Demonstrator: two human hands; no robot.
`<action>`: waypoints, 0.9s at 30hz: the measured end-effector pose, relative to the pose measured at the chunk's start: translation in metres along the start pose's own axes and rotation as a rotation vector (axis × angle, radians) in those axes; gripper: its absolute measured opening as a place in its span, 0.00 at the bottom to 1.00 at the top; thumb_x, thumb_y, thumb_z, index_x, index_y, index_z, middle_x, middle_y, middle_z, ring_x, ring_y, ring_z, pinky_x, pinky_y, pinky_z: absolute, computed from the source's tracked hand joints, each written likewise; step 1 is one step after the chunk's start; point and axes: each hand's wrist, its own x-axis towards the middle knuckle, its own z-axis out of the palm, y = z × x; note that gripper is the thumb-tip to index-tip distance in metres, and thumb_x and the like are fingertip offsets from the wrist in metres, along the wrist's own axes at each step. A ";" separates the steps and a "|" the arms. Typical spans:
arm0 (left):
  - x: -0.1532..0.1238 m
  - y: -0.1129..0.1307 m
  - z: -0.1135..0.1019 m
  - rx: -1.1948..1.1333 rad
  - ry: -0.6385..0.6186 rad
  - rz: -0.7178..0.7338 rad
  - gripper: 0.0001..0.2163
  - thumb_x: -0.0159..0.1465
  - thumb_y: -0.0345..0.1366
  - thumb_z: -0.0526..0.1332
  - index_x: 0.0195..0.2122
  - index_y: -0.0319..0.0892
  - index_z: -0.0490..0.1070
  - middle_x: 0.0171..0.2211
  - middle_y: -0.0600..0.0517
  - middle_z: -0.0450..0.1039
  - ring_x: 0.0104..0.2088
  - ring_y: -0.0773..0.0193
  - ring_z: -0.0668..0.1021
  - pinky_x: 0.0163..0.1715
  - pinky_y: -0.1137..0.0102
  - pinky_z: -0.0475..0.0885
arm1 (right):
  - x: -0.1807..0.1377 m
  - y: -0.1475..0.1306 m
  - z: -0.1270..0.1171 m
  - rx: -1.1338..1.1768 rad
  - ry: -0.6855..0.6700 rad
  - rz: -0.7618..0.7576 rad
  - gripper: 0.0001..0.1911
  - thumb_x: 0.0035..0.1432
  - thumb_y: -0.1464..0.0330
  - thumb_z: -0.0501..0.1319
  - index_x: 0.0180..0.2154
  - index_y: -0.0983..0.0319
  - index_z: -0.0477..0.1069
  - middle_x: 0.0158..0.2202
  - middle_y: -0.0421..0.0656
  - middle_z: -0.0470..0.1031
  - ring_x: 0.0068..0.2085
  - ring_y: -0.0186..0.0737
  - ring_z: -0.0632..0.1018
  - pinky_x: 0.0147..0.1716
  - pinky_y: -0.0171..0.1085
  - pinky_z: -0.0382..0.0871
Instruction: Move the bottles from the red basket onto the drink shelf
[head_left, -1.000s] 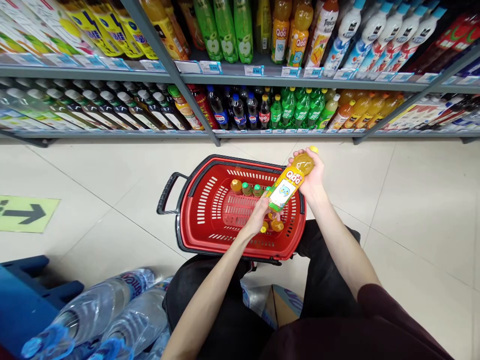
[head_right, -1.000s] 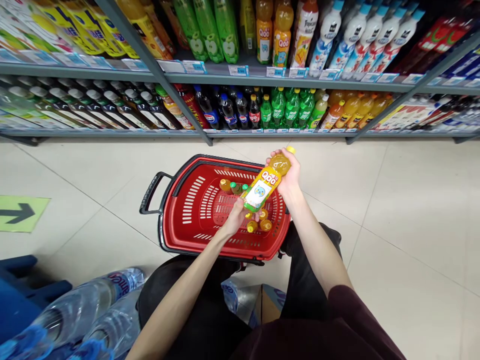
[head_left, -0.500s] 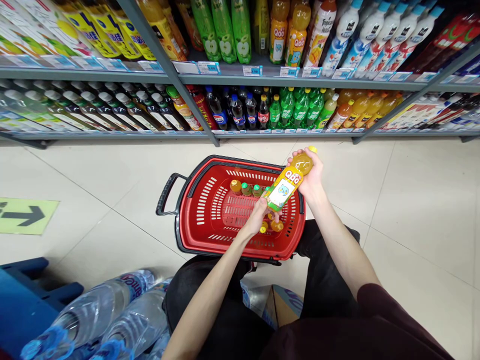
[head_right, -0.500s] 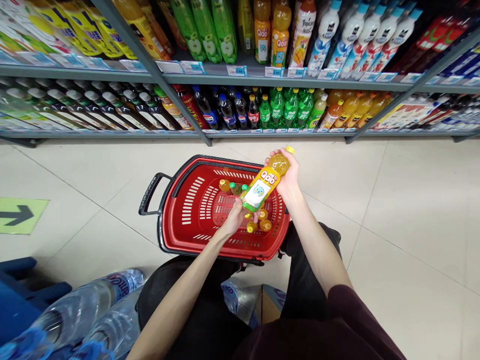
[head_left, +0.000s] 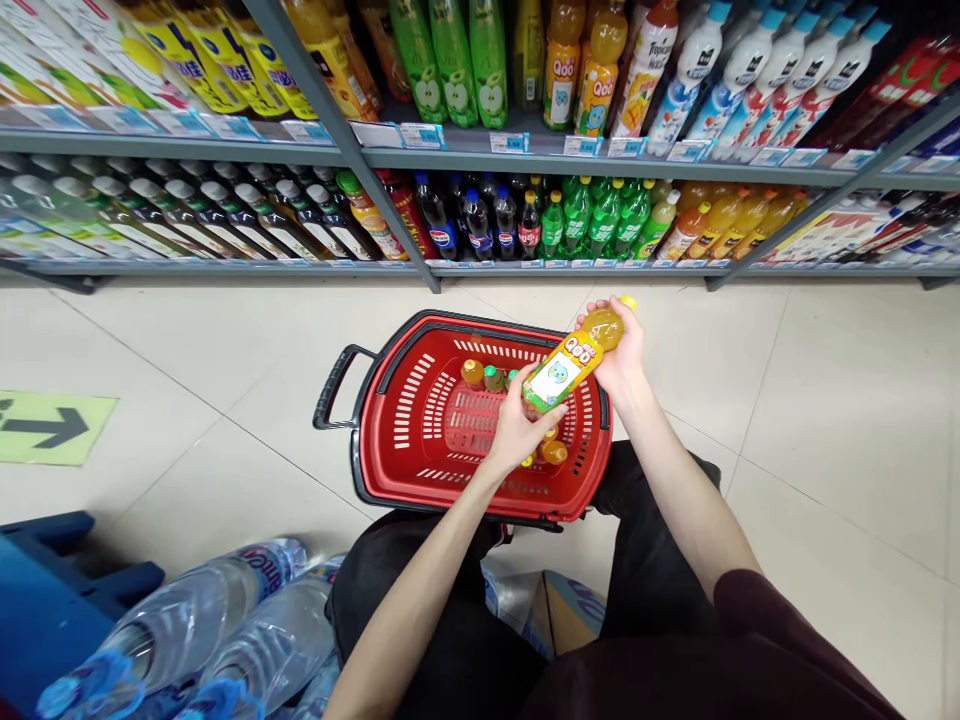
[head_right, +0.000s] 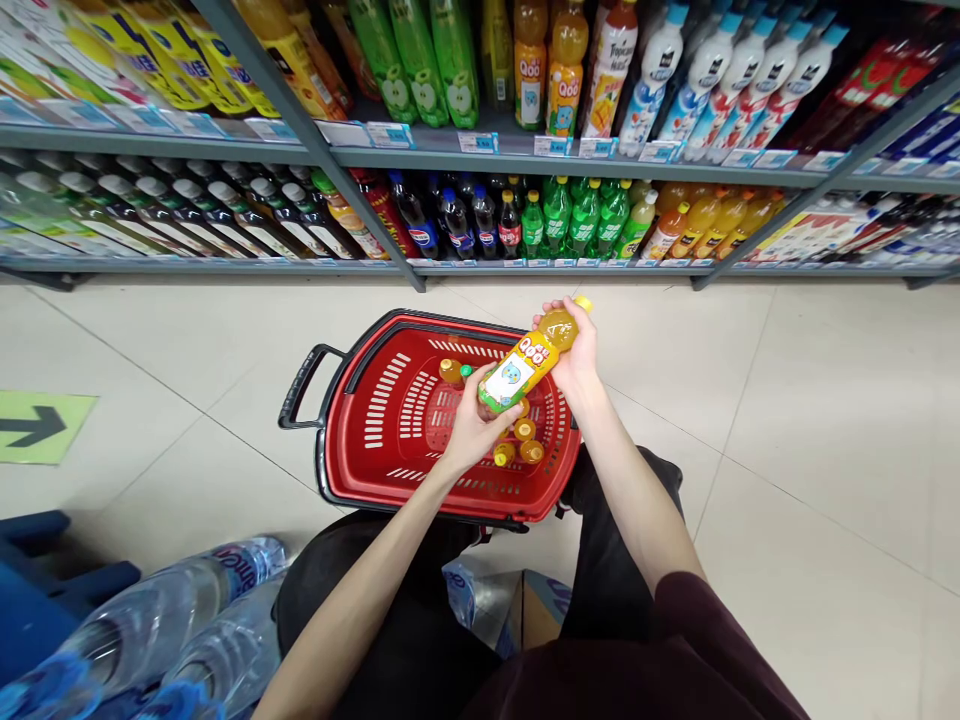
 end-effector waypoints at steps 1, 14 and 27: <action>0.000 0.000 -0.001 -0.011 -0.005 -0.022 0.36 0.59 0.45 0.73 0.65 0.47 0.60 0.61 0.41 0.69 0.53 0.52 0.80 0.41 0.64 0.81 | -0.001 -0.001 0.001 -0.004 -0.013 0.016 0.10 0.52 0.61 0.67 0.30 0.57 0.68 0.31 0.37 0.74 0.31 0.34 0.75 0.37 0.39 0.73; -0.022 -0.006 0.015 -0.637 -0.364 -0.470 0.36 0.63 0.70 0.49 0.43 0.37 0.71 0.26 0.47 0.79 0.17 0.63 0.75 0.21 0.69 0.66 | -0.009 -0.011 0.007 -0.084 -0.194 0.123 0.12 0.51 0.58 0.68 0.30 0.59 0.71 0.32 0.40 0.78 0.32 0.37 0.79 0.33 0.38 0.75; -0.031 -0.006 0.013 -0.755 -0.600 -0.643 0.40 0.60 0.75 0.34 0.19 0.45 0.65 0.06 0.54 0.52 0.11 0.64 0.62 0.24 0.66 0.60 | -0.017 -0.008 0.010 -0.116 -0.254 0.142 0.13 0.49 0.58 0.69 0.28 0.59 0.71 0.29 0.39 0.74 0.30 0.34 0.76 0.31 0.35 0.73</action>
